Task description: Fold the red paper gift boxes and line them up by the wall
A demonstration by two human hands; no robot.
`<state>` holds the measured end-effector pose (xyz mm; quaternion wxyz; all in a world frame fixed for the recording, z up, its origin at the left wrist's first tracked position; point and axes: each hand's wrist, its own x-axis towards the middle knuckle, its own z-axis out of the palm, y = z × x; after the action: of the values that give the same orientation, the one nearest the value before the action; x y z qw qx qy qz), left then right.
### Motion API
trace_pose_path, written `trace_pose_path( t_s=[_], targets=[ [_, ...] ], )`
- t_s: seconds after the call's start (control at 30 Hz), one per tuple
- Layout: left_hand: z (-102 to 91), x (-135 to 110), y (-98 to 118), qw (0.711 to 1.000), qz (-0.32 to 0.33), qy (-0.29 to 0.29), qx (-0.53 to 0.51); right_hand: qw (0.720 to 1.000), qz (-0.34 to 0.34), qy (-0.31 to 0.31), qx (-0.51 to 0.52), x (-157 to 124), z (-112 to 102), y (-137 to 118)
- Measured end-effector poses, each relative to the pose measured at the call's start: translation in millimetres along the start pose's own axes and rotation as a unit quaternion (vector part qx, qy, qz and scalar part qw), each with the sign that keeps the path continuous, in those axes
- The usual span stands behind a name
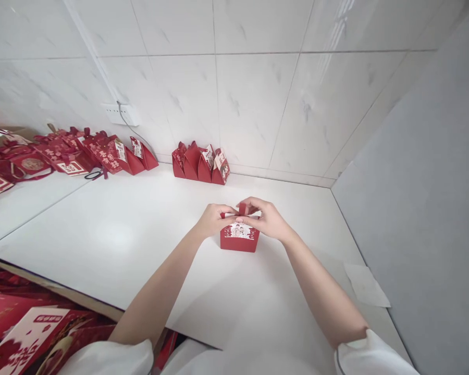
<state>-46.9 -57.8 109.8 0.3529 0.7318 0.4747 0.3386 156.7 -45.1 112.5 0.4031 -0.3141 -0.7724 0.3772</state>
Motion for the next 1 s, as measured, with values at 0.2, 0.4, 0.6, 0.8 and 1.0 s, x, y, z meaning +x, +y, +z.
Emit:
trace_pose_path(
  t_s=[0.2, 0.4, 0.6, 0.8, 1.0],
  targets=[
    [3.8, 3.4, -2.5, 0.998, 0.058, 0.007, 0.039, 0.998, 0.011, 0.044, -0.042, 6.9, -2.7, -12.4],
    [7.8, -2.7, 9.9, 0.996, 0.059, -0.044, 0.046, 0.998, 0.046, -0.010, -0.048, -3.8, -16.9, -28.7],
    [17.9, -22.6, 1.3, 0.997, 0.056, 0.050, 0.021, 0.983, 0.121, -0.101, -0.090, -15.7, -36.6, -33.6],
    [-4.2, -24.3, 7.4, 0.970, -0.050, 0.236, 0.014, 0.967, 0.157, -0.202, 0.005, -29.9, -50.3, -56.5],
    [3.3, -18.8, 58.6, 0.982, -0.092, 0.059, 0.153, 0.975, 0.133, -0.167, -0.066, -40.0, -72.9, -70.8]
  ],
)
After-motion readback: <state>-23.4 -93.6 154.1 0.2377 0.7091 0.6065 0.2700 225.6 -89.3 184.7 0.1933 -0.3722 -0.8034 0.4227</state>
